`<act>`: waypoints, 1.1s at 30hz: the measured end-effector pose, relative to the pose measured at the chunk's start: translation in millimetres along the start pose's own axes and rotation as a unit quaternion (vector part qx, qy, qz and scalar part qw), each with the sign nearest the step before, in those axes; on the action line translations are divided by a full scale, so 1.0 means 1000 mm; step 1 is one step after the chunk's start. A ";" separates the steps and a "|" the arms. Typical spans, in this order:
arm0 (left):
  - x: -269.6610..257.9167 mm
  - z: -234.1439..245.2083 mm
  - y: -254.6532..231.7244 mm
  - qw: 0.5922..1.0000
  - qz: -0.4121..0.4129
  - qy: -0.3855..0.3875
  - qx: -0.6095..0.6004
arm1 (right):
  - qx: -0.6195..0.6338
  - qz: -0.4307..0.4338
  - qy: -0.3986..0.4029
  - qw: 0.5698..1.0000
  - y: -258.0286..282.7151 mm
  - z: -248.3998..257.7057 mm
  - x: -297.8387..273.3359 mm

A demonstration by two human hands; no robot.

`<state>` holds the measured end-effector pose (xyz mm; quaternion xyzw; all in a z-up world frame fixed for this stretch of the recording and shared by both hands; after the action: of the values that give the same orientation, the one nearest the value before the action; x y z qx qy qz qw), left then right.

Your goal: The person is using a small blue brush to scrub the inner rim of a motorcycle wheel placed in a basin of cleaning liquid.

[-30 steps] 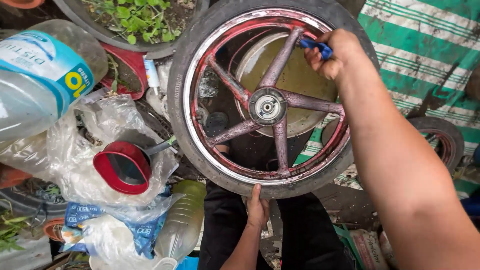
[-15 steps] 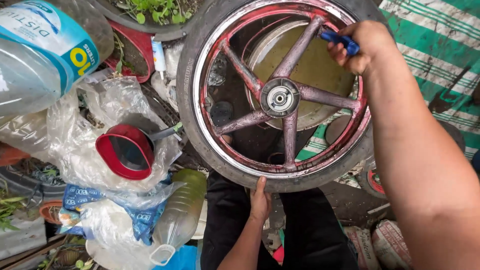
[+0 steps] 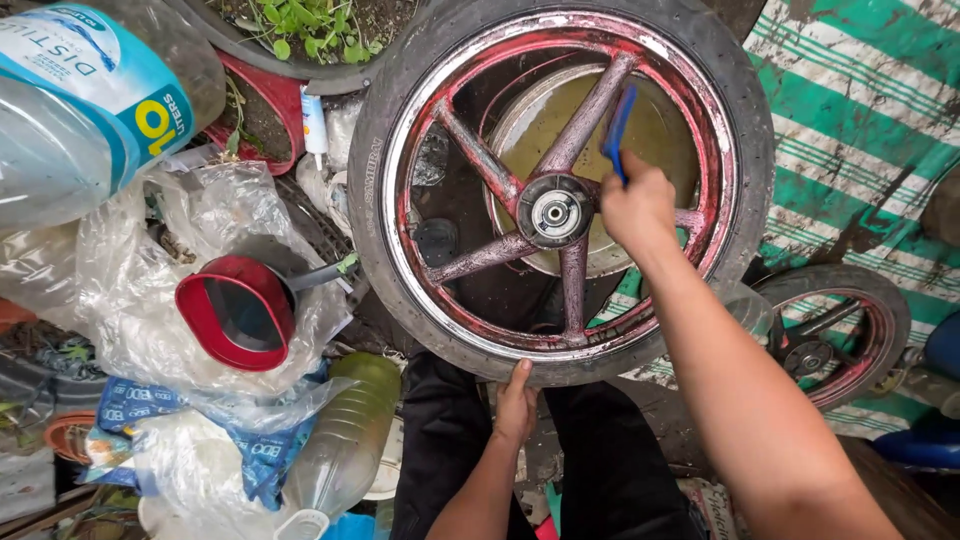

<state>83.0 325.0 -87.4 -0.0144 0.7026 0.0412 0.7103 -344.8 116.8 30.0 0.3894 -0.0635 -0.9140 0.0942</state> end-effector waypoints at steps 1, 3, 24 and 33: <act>0.020 -0.001 0.007 1.000 0.000 0.002 -0.004 | -0.004 0.003 -0.001 1.000 -0.017 0.001 -0.002; 0.054 0.001 0.024 0.982 -0.065 0.014 -0.177 | -0.128 0.150 -0.080 0.977 -0.036 0.011 -0.016; 0.012 -0.015 -0.306 0.934 -0.307 -0.052 0.177 | -0.096 0.238 -0.032 0.966 -0.054 -0.069 -0.135; -0.030 -0.064 -0.275 0.901 -0.334 -0.019 0.275 | -0.128 0.166 -0.074 0.975 -0.070 -0.043 -0.112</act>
<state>40.4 44.6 -68.8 -0.0518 0.6259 -0.3932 0.6715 -246.2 207.8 65.2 0.2889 -0.0167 -0.9125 0.2891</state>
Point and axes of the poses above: each hand's wrist, its own x-axis towards the middle knuckle, its own z-axis out of the back of the hand, y = z × x, the point moved 7 cm from there along x, towards the middle knuckle, and after that the axes turned 7 degrees about -x, right-handed, at the moved point
